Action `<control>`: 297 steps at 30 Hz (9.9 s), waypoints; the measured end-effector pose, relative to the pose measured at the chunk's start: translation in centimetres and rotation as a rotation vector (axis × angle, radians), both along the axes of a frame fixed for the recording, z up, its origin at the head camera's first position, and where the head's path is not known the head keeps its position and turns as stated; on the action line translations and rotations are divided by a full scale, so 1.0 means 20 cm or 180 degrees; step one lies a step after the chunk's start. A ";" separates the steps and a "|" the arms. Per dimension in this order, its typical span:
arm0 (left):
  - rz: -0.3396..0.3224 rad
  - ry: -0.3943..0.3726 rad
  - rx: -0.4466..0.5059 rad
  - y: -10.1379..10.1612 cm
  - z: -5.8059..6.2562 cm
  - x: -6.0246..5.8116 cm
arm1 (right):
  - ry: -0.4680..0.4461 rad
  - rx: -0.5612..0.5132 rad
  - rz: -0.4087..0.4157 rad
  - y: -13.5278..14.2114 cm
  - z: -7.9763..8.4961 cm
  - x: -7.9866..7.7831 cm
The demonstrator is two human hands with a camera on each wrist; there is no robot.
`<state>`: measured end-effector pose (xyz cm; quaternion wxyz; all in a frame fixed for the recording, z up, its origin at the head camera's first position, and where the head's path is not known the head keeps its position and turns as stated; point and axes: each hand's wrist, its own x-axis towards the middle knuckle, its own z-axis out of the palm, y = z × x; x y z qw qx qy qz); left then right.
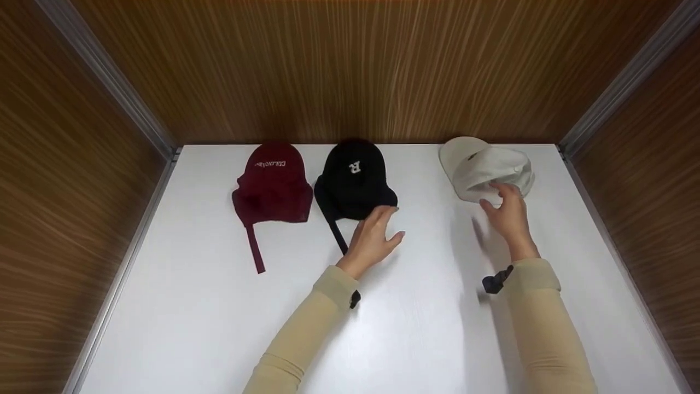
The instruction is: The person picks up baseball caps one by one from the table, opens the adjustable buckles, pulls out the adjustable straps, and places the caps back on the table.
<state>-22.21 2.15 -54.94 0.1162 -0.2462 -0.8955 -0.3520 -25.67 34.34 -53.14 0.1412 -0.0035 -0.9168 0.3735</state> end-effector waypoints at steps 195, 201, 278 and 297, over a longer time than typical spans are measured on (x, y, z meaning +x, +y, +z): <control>-0.0723 0.0858 0.0639 -0.30 0.40 0.18 | -0.0457 -0.0805 0.0871 -0.30 0.31 0.53; -0.0915 0.1156 -0.0116 -0.35 0.39 0.23 | -0.0505 -0.0851 0.0867 -0.31 0.31 0.53; 0.0440 0.0222 -0.0104 -0.36 0.05 0.13 | 0.1508 0.0566 0.0804 -0.61 0.00 0.40; -0.0183 0.0543 -0.0290 -0.18 0.21 0.14 | 0.1473 0.0647 0.0820 -0.69 0.04 0.37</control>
